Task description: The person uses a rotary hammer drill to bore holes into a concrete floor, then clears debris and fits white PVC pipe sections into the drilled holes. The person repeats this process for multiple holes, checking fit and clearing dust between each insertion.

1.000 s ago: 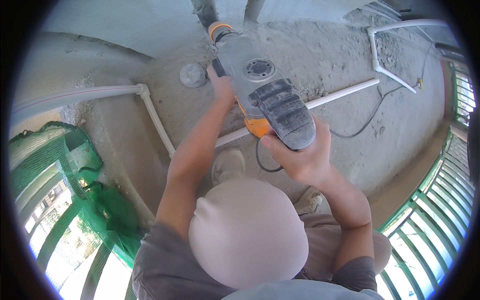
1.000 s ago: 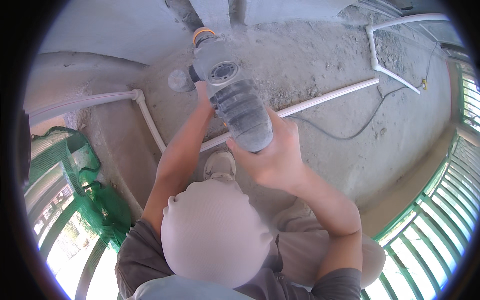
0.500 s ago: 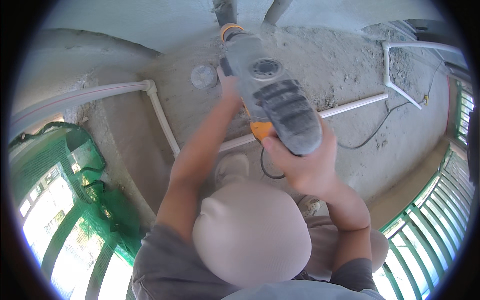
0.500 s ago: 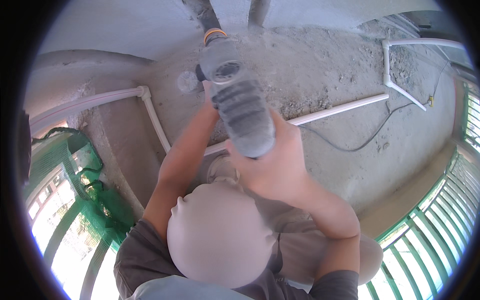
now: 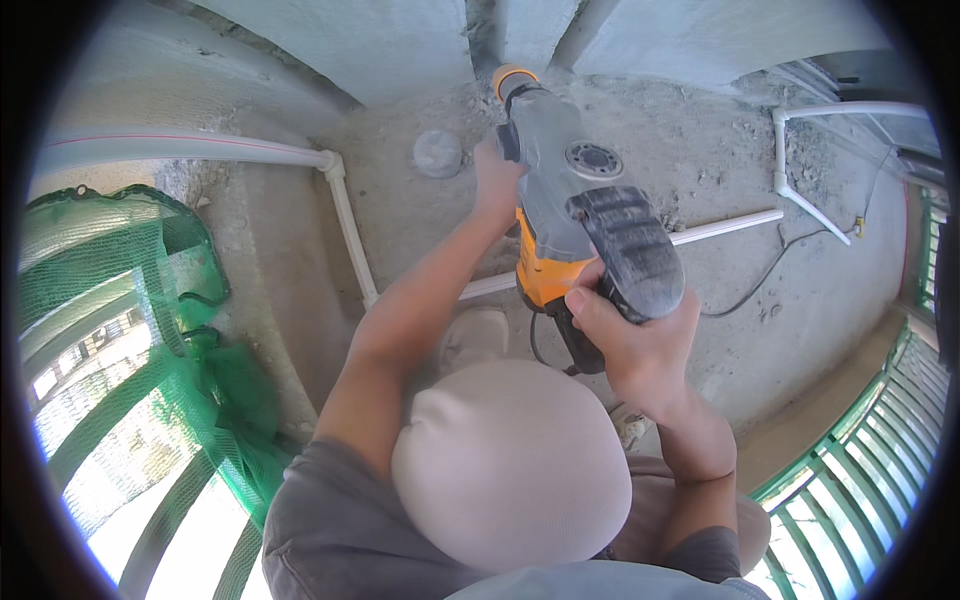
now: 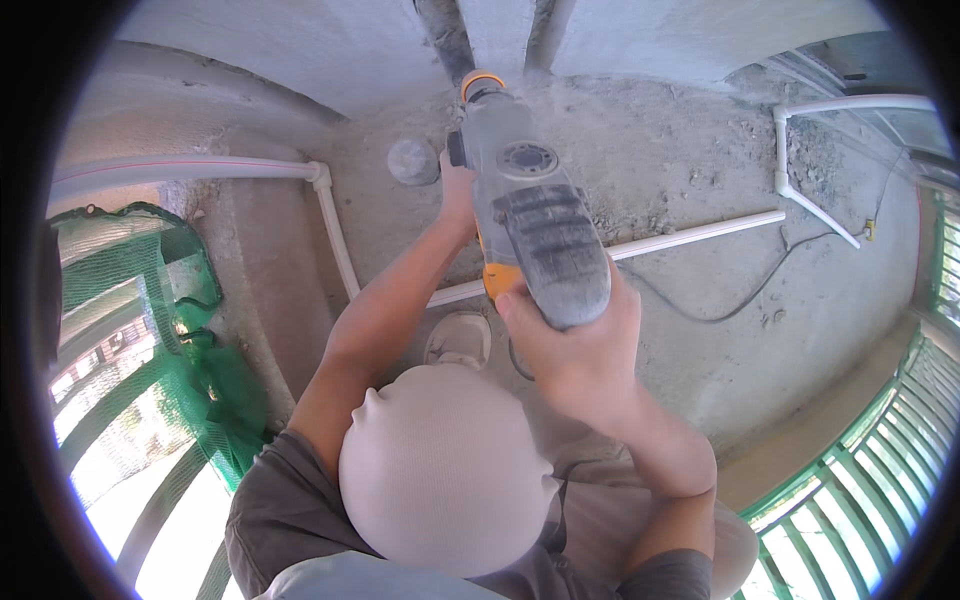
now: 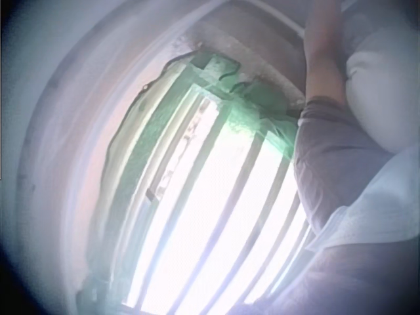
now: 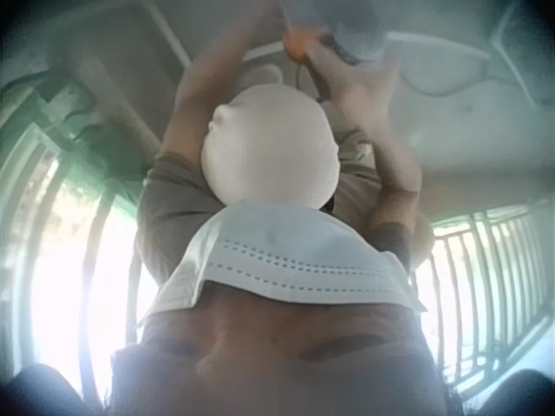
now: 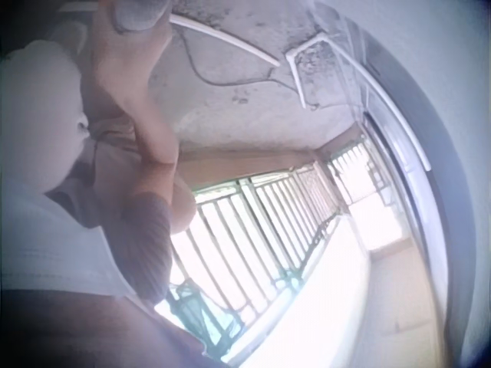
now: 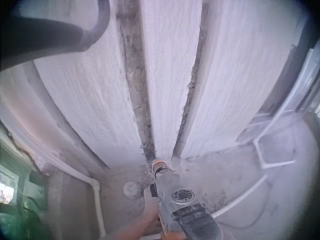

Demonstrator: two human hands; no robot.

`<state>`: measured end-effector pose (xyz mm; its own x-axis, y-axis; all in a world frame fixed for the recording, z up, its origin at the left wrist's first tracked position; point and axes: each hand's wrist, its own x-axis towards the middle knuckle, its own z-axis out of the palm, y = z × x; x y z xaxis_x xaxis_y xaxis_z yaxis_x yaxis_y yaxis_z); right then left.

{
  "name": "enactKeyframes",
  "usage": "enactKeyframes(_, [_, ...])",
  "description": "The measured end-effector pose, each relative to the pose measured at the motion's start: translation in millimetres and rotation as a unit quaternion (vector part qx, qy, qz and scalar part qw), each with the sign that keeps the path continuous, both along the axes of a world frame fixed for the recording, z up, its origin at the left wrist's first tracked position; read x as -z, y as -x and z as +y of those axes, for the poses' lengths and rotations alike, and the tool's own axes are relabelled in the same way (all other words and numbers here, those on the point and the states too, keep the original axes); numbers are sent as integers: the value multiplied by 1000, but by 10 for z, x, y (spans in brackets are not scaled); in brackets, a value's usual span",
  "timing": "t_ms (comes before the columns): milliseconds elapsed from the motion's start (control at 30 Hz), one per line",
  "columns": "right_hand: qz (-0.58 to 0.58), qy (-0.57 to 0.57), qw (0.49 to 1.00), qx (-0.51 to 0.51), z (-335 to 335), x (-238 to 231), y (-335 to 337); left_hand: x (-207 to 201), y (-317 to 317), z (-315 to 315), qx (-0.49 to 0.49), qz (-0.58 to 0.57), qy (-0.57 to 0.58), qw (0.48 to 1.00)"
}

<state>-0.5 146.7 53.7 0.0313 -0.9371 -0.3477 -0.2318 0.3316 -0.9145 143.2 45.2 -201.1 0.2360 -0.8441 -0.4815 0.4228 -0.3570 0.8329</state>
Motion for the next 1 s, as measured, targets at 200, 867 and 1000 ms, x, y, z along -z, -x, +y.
enactKeyframes(200, [32,-38,999,-12,-426,-11,-4,-68,60,-130,-21,61,50,997])
enactKeyframes(867, [44,48,996,-65,60,254,168,879,15,92,20,121,16,992])
enactKeyframes(1000, [64,112,987,-100,-15,318,75,1009,-73,92,43,192,-26,980])
